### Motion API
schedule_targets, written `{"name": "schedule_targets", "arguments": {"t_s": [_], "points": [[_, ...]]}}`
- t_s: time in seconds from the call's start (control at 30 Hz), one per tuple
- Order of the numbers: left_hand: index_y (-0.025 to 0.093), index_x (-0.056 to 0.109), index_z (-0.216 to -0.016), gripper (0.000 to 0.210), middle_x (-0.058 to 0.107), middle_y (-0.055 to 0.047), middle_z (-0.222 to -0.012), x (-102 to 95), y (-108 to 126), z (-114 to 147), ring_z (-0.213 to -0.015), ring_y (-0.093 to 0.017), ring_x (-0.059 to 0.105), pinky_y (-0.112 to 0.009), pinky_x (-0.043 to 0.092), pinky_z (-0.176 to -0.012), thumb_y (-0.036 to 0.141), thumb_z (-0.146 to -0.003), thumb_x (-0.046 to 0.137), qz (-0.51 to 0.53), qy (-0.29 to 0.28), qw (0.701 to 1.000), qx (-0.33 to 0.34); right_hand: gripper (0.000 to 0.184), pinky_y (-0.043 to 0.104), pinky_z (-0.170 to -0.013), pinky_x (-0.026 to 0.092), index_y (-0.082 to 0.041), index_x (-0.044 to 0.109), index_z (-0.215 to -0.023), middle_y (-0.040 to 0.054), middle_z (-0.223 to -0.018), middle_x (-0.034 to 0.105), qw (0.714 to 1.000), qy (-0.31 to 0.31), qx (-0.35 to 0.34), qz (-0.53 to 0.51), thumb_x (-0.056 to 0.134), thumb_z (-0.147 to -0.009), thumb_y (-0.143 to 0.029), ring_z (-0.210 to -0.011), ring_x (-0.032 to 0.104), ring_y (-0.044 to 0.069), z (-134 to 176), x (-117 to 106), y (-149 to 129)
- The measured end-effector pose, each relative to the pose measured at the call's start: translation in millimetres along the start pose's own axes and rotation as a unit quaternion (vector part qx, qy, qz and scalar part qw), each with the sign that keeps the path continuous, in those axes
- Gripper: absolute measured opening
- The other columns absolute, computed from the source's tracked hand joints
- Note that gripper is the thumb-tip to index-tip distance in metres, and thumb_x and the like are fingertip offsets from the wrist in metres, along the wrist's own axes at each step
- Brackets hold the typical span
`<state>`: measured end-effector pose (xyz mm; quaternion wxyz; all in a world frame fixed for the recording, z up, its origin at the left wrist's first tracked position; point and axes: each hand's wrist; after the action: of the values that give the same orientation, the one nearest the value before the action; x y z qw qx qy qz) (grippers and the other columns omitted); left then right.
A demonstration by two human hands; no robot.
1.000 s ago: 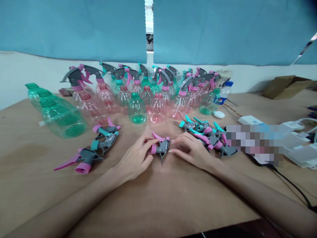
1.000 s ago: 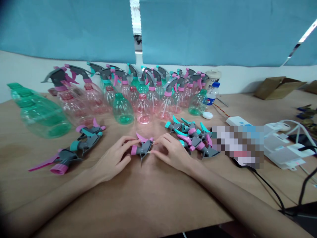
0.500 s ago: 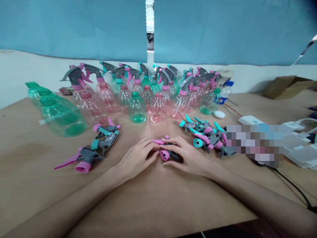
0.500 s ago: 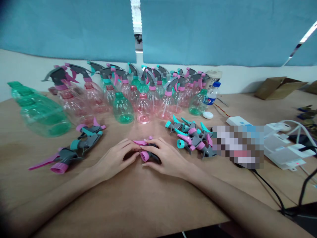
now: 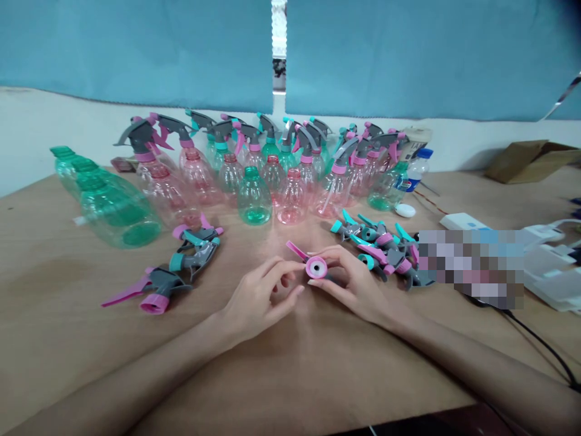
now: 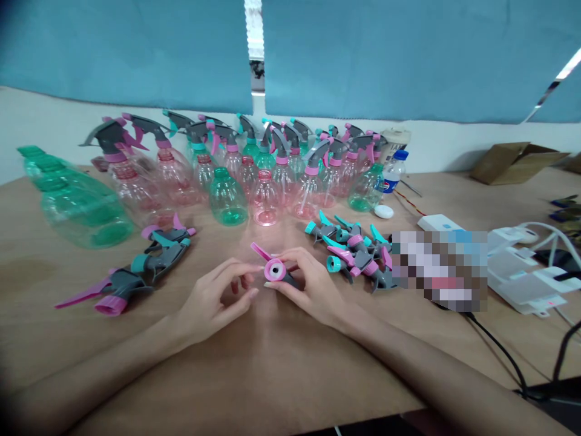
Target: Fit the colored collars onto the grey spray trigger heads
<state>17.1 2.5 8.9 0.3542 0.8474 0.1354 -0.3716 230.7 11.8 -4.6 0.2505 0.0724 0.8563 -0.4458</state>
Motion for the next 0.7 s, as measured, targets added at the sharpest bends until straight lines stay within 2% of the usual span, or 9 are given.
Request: {"name": "schedule_targets", "arguments": {"t_s": [0.13,0.2,0.37,0.53,0.7], "points": [[0.019,0.057,-0.110,0.023,0.056,0.000,-0.077,0.7,2.7,0.0,-0.060,-0.010,0.051,-0.022,0.047,-0.058,0.027,-0.089,0.051,-0.007,-0.002,1.000,0.004,0.022,0.029,-0.058,0.051,-0.022,0.057,-0.100,0.0055,-0.094,0.060,0.998,-0.003,-0.010,0.057,0.065,-0.081,-0.030,-0.073,0.059,0.017,2.6,0.5,-3.1],[0.019,0.058,-0.109,0.023,0.057,0.000,-0.076,1.7,2.4,-0.3,-0.058,-0.009,0.051,-0.022,0.046,-0.057,0.028,-0.090,0.050,-0.014,-0.007,1.000,0.010,0.021,0.028,-0.055,0.049,-0.022,0.058,-0.100,0.0052,-0.094,0.058,0.997,-0.014,-0.012,0.074,0.065,-0.081,-0.028,-0.068,0.056,0.015,3.2,0.0,-4.6],[0.018,0.058,-0.114,0.027,0.057,0.000,-0.074,6.1,1.3,0.5,-0.055,-0.009,0.051,-0.020,0.043,-0.051,0.027,-0.089,0.051,-0.044,-0.011,0.998,0.041,0.021,0.031,-0.064,0.051,-0.022,0.060,-0.100,0.0060,-0.096,0.057,0.997,-0.017,-0.026,0.077,0.065,-0.081,-0.028,-0.076,0.058,0.017,3.1,-1.0,-5.0],[0.018,0.058,-0.113,0.026,0.060,0.000,-0.071,8.9,0.8,0.9,-0.055,-0.010,0.052,-0.020,0.044,-0.052,0.026,-0.090,0.050,-0.061,-0.026,0.997,0.037,0.025,0.030,-0.059,0.052,-0.024,0.061,-0.107,0.0065,-0.099,0.058,0.995,-0.031,-0.034,0.083,0.063,-0.083,-0.032,-0.068,0.057,0.015,4.0,-0.3,2.5],[0.019,0.059,-0.110,0.022,0.061,0.001,-0.071,8.5,-3.9,-1.5,-0.056,-0.010,0.052,-0.022,0.044,-0.057,0.023,-0.093,0.045,-0.043,-0.044,0.998,0.015,0.025,0.035,-0.071,0.054,-0.024,0.062,-0.107,0.0072,-0.100,0.061,0.993,-0.056,-0.053,0.089,0.063,-0.083,-0.033,-0.085,0.060,0.020,3.3,0.3,6.8]]}}
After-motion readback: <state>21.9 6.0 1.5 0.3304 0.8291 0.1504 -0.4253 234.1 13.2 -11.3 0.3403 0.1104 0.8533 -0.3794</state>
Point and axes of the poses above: each hand's wrist, its own z-axis away from the middle knuckle, its own x-axis out of the palm, y = z × x
